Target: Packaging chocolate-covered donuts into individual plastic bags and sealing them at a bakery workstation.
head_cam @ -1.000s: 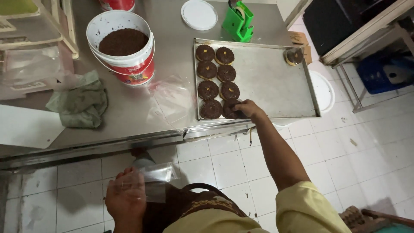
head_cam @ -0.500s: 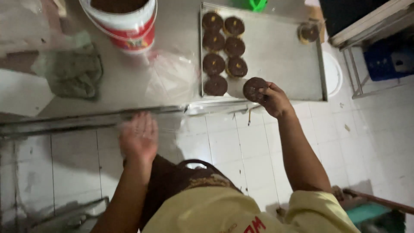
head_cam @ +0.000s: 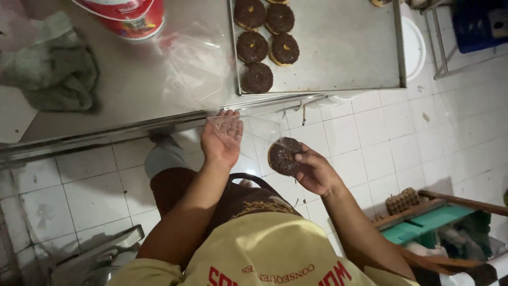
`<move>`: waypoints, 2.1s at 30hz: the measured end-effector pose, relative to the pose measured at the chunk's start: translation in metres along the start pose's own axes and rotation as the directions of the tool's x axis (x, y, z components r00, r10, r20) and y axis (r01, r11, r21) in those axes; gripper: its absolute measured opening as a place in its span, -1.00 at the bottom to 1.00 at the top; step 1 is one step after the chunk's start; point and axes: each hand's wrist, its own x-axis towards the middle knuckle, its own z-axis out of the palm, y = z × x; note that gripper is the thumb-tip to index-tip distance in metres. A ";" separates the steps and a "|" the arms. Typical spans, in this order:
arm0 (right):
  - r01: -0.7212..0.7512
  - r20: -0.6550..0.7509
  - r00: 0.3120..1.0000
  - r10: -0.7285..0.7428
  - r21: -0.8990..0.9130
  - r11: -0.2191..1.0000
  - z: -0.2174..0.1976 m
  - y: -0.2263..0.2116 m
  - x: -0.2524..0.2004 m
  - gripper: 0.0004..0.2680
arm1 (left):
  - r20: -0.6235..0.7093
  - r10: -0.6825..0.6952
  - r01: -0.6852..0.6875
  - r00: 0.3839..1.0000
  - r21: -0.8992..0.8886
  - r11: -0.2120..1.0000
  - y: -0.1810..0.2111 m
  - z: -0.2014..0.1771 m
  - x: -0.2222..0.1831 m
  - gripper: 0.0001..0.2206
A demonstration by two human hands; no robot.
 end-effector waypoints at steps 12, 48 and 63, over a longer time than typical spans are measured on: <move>0.022 -0.053 0.998 -0.027 -0.101 0.995 0.029 -0.006 0.009 -0.70 | 0.132 0.035 -0.042 0.991 0.049 0.998 -0.026 0.011 -0.033 -0.67; 0.040 -0.029 0.999 -0.043 -0.098 0.994 0.056 0.018 0.017 -0.58 | 0.243 -0.036 0.111 0.969 -0.303 0.947 -0.018 0.016 -0.063 -0.34; 0.310 0.165 0.939 -0.303 -0.021 0.950 0.079 -0.023 0.020 -0.86 | 0.658 0.105 0.082 0.746 -0.246 0.966 -0.009 0.073 -0.122 -0.01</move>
